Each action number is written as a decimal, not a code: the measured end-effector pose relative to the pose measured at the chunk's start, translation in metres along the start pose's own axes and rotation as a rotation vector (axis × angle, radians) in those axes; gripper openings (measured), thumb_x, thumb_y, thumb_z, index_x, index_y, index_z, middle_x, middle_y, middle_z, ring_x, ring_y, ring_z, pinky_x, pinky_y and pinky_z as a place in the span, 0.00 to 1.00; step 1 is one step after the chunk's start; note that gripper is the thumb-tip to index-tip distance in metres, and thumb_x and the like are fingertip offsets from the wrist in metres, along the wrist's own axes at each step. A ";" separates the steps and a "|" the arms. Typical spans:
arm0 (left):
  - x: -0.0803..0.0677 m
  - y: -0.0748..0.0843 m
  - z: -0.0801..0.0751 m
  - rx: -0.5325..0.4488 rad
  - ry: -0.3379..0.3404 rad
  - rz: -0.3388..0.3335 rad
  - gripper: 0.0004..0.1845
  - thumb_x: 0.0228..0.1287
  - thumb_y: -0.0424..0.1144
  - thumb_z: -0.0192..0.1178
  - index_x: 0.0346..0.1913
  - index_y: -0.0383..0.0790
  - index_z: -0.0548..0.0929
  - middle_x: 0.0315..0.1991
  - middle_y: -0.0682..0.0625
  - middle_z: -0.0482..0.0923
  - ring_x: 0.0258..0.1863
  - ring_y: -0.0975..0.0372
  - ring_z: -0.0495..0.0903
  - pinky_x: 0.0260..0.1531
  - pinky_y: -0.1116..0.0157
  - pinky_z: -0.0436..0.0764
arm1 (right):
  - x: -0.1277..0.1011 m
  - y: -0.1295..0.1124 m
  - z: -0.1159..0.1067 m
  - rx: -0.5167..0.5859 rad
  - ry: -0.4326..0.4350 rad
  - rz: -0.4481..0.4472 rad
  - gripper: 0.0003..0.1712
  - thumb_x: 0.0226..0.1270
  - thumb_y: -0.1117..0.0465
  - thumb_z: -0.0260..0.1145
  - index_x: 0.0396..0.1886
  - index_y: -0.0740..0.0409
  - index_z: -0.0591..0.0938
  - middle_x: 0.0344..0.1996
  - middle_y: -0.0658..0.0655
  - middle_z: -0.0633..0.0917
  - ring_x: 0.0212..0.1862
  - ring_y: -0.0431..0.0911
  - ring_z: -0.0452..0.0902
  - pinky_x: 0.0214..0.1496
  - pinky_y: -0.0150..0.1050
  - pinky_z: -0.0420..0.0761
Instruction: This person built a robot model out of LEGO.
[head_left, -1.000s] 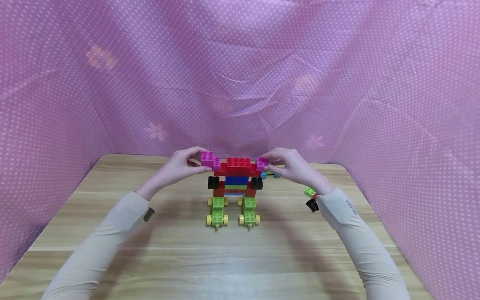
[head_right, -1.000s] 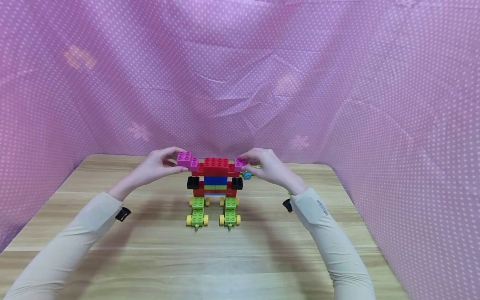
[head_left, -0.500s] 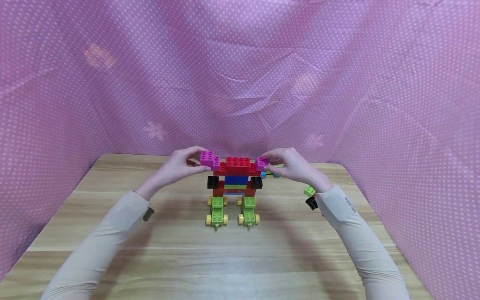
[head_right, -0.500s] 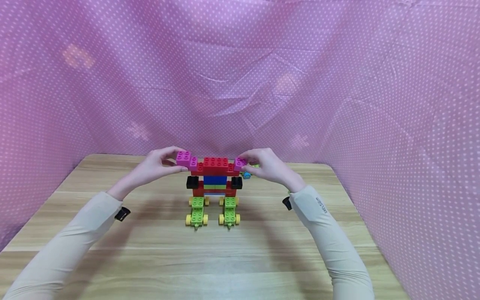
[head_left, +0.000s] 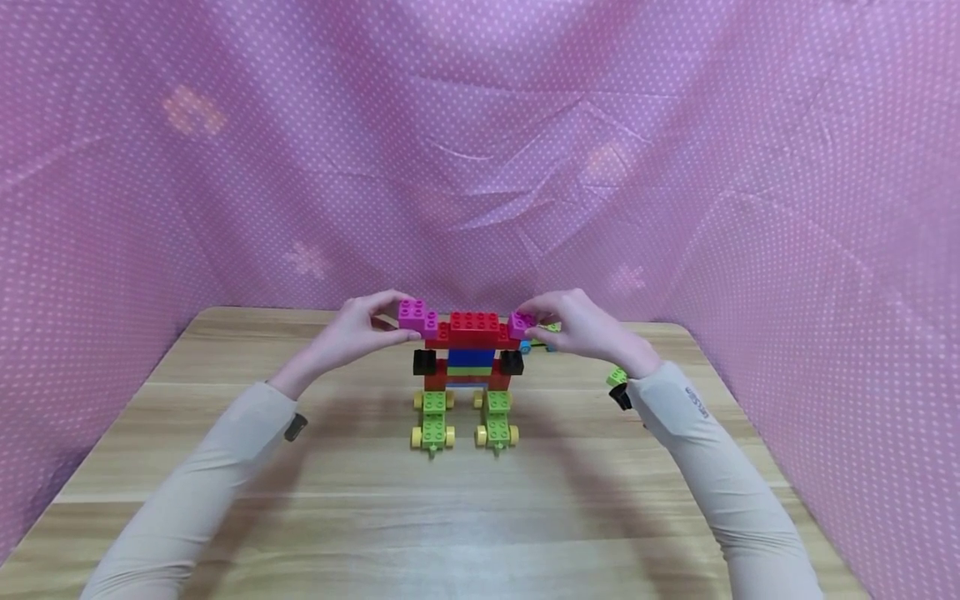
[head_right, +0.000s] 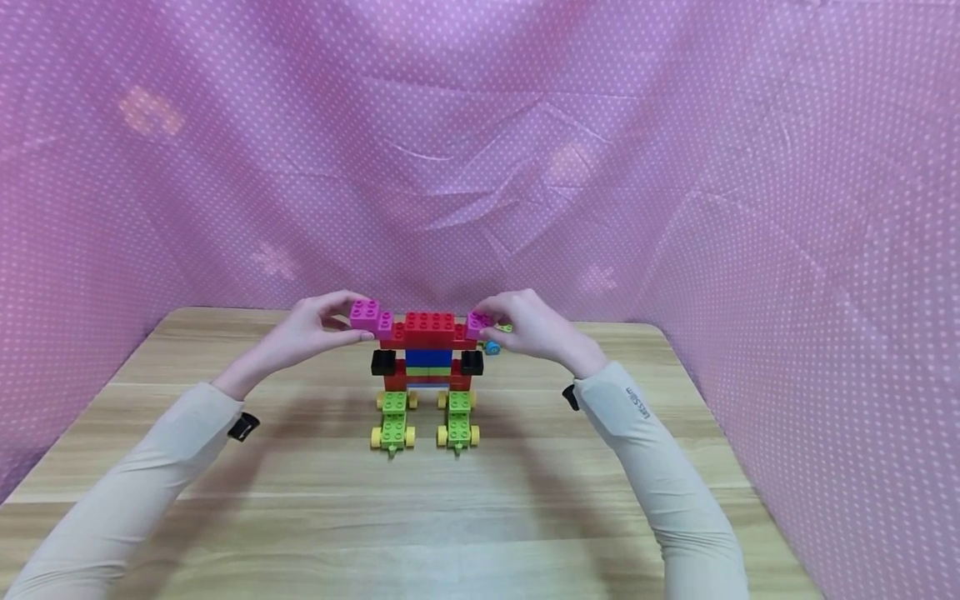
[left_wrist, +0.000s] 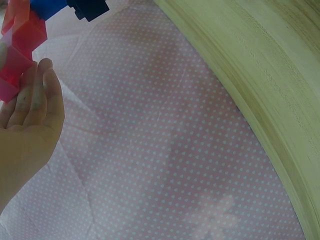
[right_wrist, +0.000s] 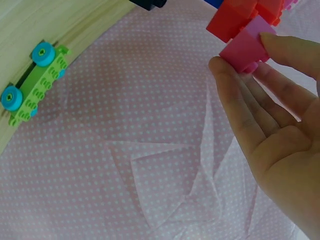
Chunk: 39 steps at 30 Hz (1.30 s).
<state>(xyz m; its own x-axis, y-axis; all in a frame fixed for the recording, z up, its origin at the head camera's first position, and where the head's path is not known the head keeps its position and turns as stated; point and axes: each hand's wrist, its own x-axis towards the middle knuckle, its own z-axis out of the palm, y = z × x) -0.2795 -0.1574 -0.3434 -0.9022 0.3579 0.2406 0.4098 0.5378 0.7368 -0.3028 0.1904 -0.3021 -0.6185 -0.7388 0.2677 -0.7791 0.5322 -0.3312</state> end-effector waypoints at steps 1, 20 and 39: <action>0.000 0.000 0.000 0.001 -0.001 -0.002 0.25 0.60 0.42 0.70 0.60 0.44 0.78 0.48 0.45 0.84 0.45 0.55 0.85 0.44 0.64 0.87 | 0.000 0.000 -0.001 -0.001 -0.005 0.000 0.18 0.64 0.65 0.69 0.53 0.66 0.83 0.45 0.61 0.89 0.46 0.51 0.88 0.50 0.43 0.88; 0.000 0.001 0.001 -0.011 0.008 -0.008 0.26 0.60 0.42 0.71 0.61 0.44 0.78 0.48 0.44 0.84 0.45 0.55 0.86 0.45 0.63 0.87 | 0.008 -0.006 -0.008 -0.073 -0.072 -0.027 0.15 0.63 0.64 0.70 0.49 0.63 0.85 0.42 0.58 0.89 0.44 0.48 0.87 0.49 0.43 0.88; 0.000 -0.001 0.001 -0.012 0.009 -0.017 0.26 0.60 0.44 0.71 0.61 0.45 0.78 0.47 0.45 0.85 0.44 0.55 0.85 0.43 0.66 0.87 | 0.011 -0.009 -0.009 -0.137 -0.062 -0.086 0.13 0.61 0.62 0.73 0.45 0.60 0.86 0.38 0.55 0.89 0.40 0.44 0.84 0.45 0.42 0.87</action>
<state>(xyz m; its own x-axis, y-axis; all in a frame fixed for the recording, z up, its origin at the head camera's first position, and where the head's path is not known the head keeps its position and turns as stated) -0.2794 -0.1576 -0.3446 -0.9104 0.3414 0.2336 0.3925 0.5344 0.7486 -0.3038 0.1814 -0.2876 -0.5449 -0.8057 0.2323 -0.8381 0.5144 -0.1818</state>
